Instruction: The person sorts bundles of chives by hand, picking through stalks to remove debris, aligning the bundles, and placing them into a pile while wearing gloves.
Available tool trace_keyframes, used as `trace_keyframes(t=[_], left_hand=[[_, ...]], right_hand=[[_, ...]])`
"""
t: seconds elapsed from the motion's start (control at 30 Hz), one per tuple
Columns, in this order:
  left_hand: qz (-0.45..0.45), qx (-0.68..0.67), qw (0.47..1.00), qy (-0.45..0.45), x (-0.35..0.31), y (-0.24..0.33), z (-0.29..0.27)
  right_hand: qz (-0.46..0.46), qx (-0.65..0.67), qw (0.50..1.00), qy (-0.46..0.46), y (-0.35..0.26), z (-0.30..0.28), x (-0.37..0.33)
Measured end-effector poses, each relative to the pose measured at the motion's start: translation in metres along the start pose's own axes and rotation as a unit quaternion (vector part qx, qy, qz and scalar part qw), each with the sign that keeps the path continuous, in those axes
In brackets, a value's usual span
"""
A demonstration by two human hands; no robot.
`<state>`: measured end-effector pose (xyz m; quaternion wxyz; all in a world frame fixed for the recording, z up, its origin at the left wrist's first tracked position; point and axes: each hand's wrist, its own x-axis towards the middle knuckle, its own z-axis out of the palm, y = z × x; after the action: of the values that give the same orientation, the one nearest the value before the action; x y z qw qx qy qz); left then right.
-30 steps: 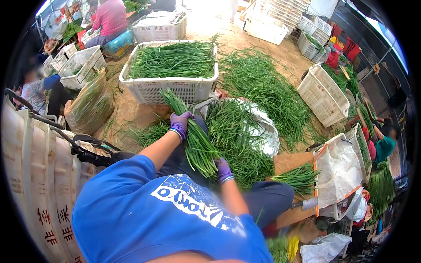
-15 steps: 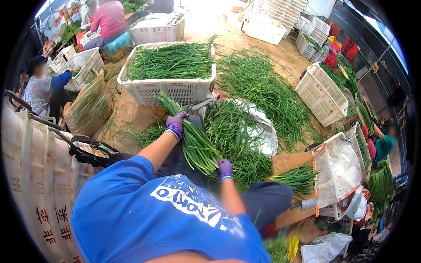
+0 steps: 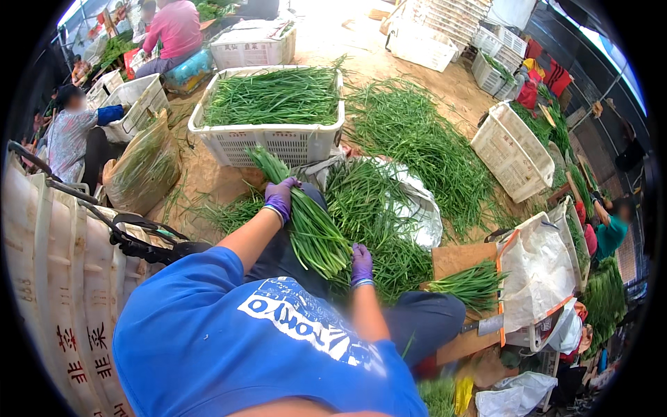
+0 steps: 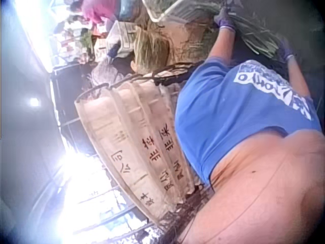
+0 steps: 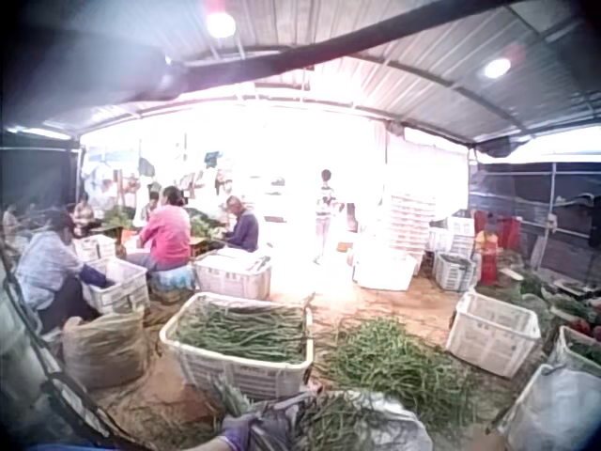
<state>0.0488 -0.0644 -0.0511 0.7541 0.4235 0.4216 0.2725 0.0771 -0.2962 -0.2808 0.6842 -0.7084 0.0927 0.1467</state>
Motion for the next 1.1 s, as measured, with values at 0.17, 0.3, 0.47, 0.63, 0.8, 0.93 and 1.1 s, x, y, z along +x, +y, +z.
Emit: trace_keyframes(t=[0.17, 0.3, 0.47, 0.63, 0.8, 0.93, 1.1], left_hand=[[0.014, 0.045, 0.998, 0.049, 0.029, -0.016, -0.02], [-0.014, -0.004, 1.0, 0.007, 0.045, -0.028, -0.019], [0.002, 0.01, 1.0, 0.013, 0.058, -0.038, -0.023], [0.016, 0.049, 0.998, 0.022, 0.042, -0.028, -0.02], [0.034, 0.017, 0.999, 0.002, 0.073, -0.052, -0.032], [0.017, 0.033, 0.999, 0.001, 0.045, -0.032, -0.022], [0.017, 0.047, 0.999, 0.013, 0.046, -0.032, -0.022]], right_hand=[[0.103, 0.213, 0.933, -0.271, -0.084, 0.023, -0.055], [0.092, 0.243, 0.898, -0.356, -0.097, 0.017, -0.059], [0.028, 0.194, 0.913, -0.357, -0.104, 0.02, -0.064], [-0.016, 0.161, 0.898, -0.41, -0.132, 0.02, -0.076], [0.01, 0.204, 0.903, -0.379, -0.112, 0.018, -0.069], [-0.113, 0.008, 0.95, -0.291, -0.114, 0.013, -0.071], [-0.238, -0.054, 0.93, -0.273, -0.11, 0.016, -0.066]])
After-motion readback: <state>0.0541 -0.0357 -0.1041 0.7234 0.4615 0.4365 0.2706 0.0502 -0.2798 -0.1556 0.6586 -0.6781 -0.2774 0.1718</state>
